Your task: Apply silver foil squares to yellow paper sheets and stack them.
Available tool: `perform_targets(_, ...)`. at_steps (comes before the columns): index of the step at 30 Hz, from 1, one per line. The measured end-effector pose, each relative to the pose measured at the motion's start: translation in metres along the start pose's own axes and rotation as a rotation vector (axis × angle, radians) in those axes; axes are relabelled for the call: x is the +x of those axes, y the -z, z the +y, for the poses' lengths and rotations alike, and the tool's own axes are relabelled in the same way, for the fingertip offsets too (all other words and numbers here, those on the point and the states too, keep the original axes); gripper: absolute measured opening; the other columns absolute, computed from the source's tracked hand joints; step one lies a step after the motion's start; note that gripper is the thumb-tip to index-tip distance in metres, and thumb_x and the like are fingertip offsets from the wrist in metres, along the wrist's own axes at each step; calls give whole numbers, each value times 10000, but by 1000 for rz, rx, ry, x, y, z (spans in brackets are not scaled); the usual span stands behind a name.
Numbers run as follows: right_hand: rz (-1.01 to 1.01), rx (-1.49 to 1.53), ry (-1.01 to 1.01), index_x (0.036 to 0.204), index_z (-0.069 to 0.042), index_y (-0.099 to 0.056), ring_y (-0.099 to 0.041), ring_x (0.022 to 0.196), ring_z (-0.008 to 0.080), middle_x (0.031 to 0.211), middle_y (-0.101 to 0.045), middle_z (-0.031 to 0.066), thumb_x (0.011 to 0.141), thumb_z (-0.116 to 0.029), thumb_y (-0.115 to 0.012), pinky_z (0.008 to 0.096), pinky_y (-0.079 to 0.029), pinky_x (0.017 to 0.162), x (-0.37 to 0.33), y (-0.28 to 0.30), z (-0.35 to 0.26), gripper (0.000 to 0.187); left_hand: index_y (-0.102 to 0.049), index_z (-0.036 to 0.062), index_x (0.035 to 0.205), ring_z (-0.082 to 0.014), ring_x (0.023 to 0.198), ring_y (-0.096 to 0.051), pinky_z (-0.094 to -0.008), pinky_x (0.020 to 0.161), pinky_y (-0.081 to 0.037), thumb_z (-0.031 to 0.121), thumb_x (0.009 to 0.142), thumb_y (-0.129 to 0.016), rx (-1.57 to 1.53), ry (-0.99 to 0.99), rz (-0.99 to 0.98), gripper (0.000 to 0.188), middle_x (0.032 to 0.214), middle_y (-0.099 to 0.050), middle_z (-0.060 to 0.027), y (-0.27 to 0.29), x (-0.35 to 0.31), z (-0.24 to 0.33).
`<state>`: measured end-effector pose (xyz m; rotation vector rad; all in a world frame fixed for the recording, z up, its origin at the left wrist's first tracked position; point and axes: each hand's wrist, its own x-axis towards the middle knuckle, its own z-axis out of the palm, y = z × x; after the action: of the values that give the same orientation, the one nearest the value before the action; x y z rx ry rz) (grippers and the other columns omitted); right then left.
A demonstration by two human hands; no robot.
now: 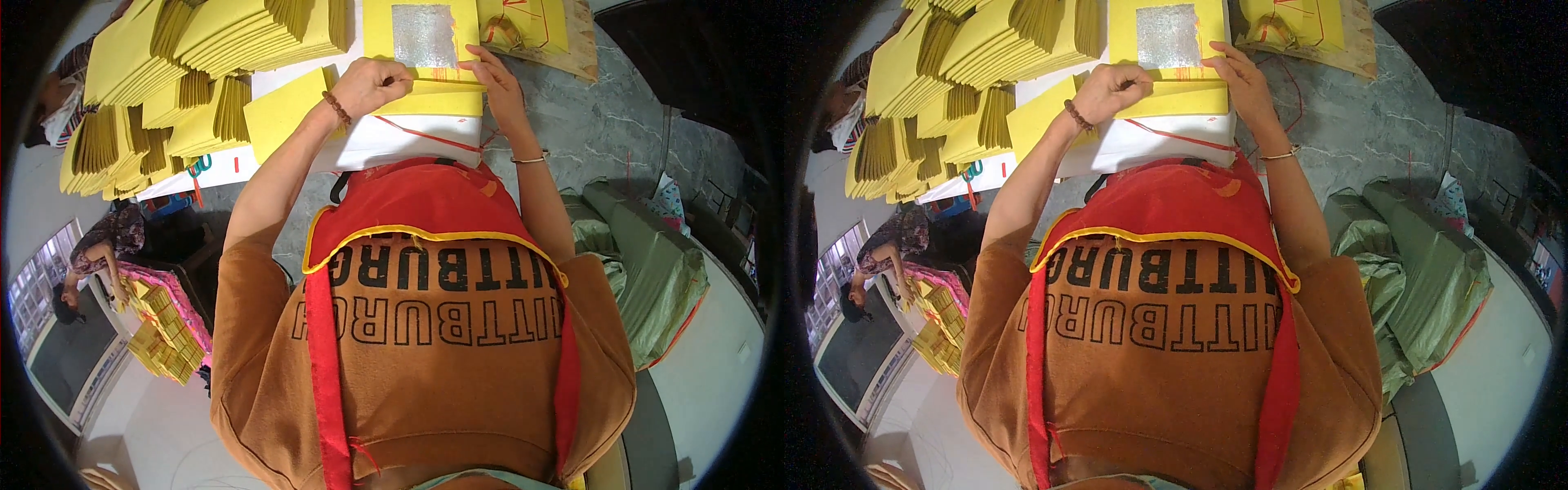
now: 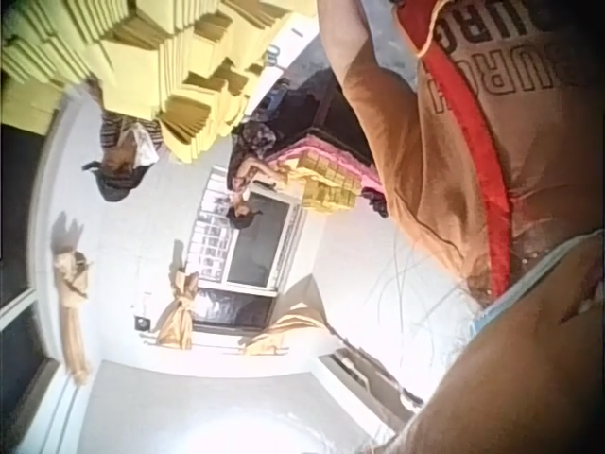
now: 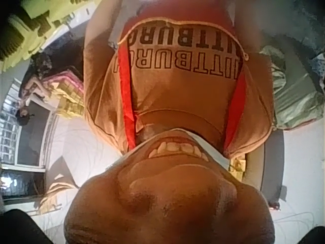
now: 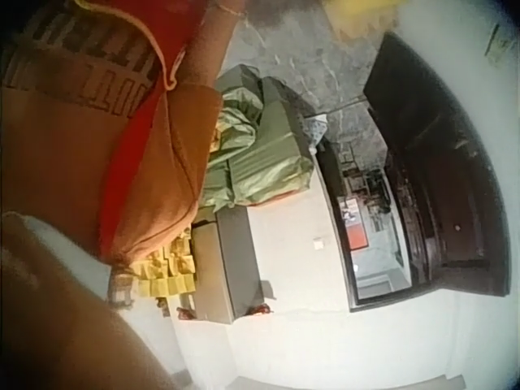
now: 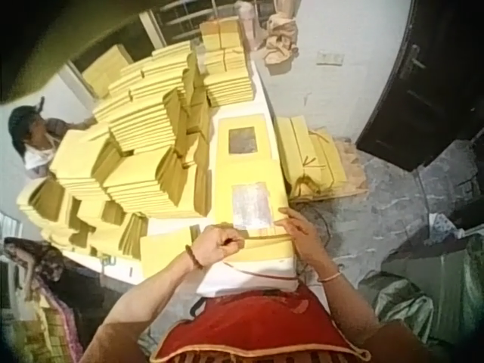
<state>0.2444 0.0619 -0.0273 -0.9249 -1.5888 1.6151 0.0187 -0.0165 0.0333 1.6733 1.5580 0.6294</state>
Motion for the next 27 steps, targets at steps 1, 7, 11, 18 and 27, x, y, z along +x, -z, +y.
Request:
perform_targets(1, -4, -12, 9, 986, -24, -673, -453, 1138, 154, 1242, -506, 40, 928, -228, -467, 280, -344, 962, 0, 0, 0, 296, -640, 8, 808, -186, 593, -570, -305, 572, -447, 215, 795, -575, 0, -1, -1, 218, 677, -618, -88, 0, 1, 0)
perform_targets(7, -66, -14, 22, 1047, 10, -633, -386, 1225, 173, 1336, -427, 36, 971, -319, -333, 300, -279, 1022, 0, 4, 3, 452, -648, 10, 794, -87, 585, -502, -252, 577, -421, 184, 797, -587, -179, 122, -36, 185, 636, -578, -14, 0, 6, -7)
perform_targets(11, -107, 15, -7, 1073, -11, -627, -380, 1234, 181, 1348, -416, 37, 956, -296, -377, 308, -275, 1028, -1, 9, 0, 396, -647, 5, 811, -67, 608, -484, -230, 585, -413, 167, 803, -586, -240, 167, -65, 173, 652, -567, -5, 4, 7, -5)
perform_targets(18, -137, -331, 218, 1063, -95, -652, -387, 1201, 202, 1339, -434, 41, 823, -146, -585, 310, -305, 1009, -2, 15, 10, 254, -628, 2, 905, -118, 689, -524, -255, 637, -435, 252, 831, -599, -132, 29, -104, 262, 795, -607, -44, 10, 0, 0)
perform_targets(27, -144, -293, 217, 1058, -134, -648, -411, 1192, 225, 1324, -450, 35, 776, -126, -626, 351, -319, 1000, 1, 15, 2, 283, -532, 180, 1216, -264, 1231, -404, -405, 983, -341, 102, 671, -646, 605, -314, 141, 563, 1307, -465, -98, 16, -8, -27)
